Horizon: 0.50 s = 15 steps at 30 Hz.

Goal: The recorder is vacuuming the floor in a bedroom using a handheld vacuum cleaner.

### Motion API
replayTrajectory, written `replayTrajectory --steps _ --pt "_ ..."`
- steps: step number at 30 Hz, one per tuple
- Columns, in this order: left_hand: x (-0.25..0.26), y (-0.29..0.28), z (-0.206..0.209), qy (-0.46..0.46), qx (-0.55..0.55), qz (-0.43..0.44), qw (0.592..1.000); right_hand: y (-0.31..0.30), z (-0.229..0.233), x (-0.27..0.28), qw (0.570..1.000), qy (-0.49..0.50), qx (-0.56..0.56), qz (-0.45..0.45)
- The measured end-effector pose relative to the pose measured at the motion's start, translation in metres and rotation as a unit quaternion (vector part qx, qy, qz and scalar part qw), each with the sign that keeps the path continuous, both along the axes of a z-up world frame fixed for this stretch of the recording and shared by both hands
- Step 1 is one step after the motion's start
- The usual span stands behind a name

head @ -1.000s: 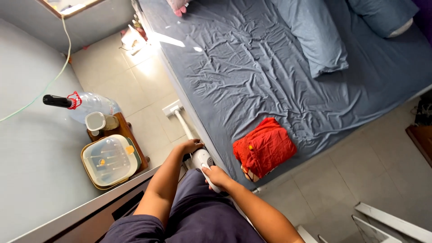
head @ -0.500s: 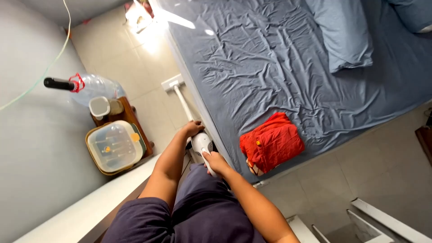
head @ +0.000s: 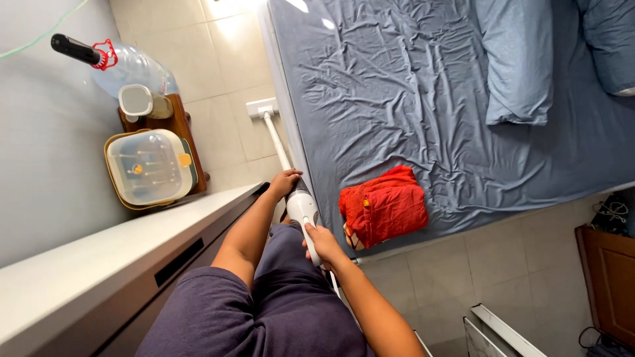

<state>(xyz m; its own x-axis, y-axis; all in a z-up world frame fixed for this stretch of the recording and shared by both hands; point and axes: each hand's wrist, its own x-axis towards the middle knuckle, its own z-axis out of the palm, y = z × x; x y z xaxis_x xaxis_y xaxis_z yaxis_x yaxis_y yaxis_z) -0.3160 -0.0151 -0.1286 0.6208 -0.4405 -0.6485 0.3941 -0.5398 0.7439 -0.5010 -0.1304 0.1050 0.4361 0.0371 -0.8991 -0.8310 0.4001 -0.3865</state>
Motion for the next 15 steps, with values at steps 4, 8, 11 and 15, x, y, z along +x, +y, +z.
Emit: replayTrajectory --steps 4,8,11,15 --pt "-0.052 0.004 -0.041 0.074 -0.036 0.212 0.974 -0.001 -0.01 -0.029 0.999 -0.036 0.0 0.007" --pt "-0.113 0.009 -0.014 0.264 -0.157 0.377 0.874 -0.003 -0.039 -0.073 0.999 -0.043 0.016 0.017" --pt "-0.162 0.004 0.015 0.347 -0.215 0.383 0.828 -0.007 -0.033 -0.106 0.998 -0.059 0.012 0.032" --pt "-0.222 0.009 0.031 0.389 -0.228 0.389 0.803 0.001 -0.04 -0.162 0.998 -0.042 -0.002 0.037"
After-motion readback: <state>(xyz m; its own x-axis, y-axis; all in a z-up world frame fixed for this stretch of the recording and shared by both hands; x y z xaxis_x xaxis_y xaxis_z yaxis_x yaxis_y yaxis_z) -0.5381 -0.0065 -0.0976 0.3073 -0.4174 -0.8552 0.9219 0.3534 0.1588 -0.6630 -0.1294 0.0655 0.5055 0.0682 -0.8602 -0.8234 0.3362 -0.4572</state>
